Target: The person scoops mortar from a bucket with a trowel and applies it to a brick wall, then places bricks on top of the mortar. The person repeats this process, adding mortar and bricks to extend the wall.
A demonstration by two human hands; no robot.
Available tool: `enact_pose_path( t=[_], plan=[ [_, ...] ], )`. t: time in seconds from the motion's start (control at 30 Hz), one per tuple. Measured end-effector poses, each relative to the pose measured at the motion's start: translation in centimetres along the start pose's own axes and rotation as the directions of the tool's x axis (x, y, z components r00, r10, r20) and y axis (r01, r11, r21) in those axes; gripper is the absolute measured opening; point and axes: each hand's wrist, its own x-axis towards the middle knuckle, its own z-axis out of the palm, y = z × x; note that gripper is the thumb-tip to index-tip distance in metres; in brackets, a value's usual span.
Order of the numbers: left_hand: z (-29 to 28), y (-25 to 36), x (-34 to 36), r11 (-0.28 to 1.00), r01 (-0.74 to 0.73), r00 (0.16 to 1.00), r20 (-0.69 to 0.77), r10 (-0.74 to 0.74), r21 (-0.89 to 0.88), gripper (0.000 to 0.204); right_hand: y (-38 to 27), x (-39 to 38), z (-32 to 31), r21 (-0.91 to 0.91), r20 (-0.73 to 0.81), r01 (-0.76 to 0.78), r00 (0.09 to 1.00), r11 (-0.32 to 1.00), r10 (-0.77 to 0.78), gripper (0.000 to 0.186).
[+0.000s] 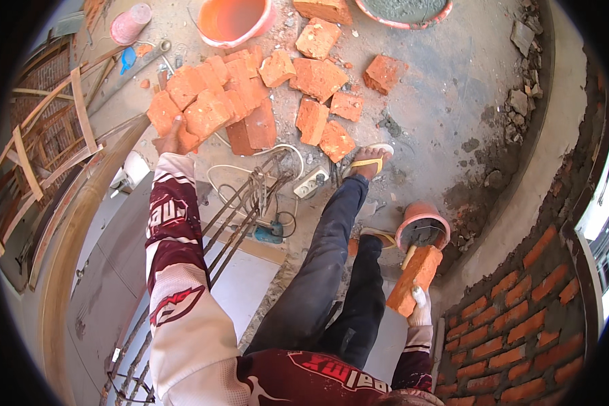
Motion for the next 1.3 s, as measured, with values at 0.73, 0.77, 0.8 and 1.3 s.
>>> enact_pose_path(
  t=[0.73, 0.77, 0.8, 1.3],
  plan=[
    [10.7, 4.3, -38.0, 0.470, 0.851, 0.258, 0.966, 0.011, -0.233, 0.087, -13.4, 0.4, 20.2, -0.250, 0.365, 0.464, 0.858, 0.850, -0.361, 0.116],
    [11.5, 4.5, -39.8, 0.433, 0.881, 0.192, 0.981, 0.035, -0.189, 0.089, -14.1, -0.2, 21.1, -0.265, 0.375, 0.499, 0.842, 0.825, -0.388, 0.118],
    [11.9, 4.6, -41.3, 0.471, 0.870, 0.152, 0.988, 0.025, -0.146, 0.090, -14.5, -0.9, 21.8, -0.278, 0.376, 0.510, 0.838, 0.814, -0.396, 0.116],
    [4.6, 4.7, -48.7, 0.597, 0.802, 0.065, 0.992, -0.111, 0.014, 0.115, -12.5, -5.7, 24.1, -0.761, 0.562, 0.649, 0.657, -0.002, -0.502, 0.129]
  ],
)
